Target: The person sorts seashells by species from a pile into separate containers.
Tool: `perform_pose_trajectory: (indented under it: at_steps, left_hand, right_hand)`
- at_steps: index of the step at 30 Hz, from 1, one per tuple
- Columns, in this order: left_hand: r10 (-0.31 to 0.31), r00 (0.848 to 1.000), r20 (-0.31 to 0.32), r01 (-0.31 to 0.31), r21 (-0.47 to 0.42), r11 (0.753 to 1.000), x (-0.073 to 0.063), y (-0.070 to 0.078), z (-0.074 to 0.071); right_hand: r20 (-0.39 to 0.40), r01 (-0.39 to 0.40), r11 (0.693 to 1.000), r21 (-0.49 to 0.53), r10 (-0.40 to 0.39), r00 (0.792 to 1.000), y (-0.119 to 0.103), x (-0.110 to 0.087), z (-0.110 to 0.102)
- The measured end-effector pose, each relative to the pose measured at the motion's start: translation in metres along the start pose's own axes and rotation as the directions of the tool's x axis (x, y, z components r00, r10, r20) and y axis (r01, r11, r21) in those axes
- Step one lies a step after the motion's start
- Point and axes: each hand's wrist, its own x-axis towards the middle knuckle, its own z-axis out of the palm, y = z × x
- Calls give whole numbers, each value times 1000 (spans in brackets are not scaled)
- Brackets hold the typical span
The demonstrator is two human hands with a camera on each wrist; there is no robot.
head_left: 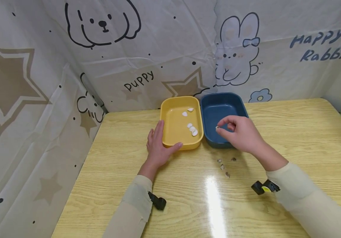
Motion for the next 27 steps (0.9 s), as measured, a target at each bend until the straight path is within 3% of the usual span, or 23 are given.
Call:
perform_pose_trajectory:
  at_steps: [15, 27]
  left_hand:
    - [8, 1000, -9, -8, 4, 1000, 0, -2, 1]
    - [-12, 1000, -3, 12, -3, 1000, 0, 0, 1]
  right_hand:
    - [-82, -23, 999, 38, 26, 996, 10, 36, 4]
    - [-82, -106, 993, 51, 110, 990, 18, 60, 17]
